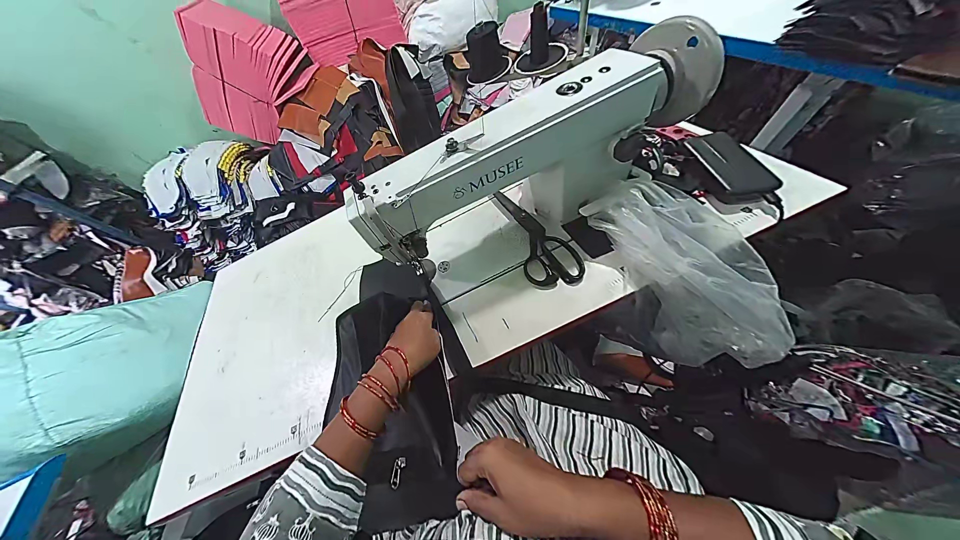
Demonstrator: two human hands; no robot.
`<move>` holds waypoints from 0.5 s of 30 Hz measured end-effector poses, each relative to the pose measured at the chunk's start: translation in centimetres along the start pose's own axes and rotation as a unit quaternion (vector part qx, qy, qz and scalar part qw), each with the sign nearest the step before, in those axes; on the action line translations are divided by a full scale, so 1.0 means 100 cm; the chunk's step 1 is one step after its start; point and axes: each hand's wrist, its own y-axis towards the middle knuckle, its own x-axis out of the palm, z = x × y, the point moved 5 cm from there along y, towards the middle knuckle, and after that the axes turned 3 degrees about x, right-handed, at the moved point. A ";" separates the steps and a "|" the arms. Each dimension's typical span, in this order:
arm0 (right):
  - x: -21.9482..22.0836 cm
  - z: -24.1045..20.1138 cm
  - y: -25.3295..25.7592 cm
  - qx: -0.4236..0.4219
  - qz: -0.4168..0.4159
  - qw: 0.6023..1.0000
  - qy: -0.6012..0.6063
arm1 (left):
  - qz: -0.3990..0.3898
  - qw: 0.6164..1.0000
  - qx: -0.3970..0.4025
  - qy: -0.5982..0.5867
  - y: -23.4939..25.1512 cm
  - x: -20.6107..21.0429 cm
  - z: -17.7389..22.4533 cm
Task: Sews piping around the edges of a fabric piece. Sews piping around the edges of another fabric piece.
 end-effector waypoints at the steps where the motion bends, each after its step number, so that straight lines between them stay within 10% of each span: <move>1: 0.000 -0.001 0.001 -0.004 0.003 1.000 0.001 | 0.001 1.000 0.001 -0.006 0.000 0.000 -0.001; 15: -0.017 -0.018 -0.009 -0.041 0.038 0.998 -0.002 | -0.038 0.997 -0.059 0.009 0.001 -0.010 0.016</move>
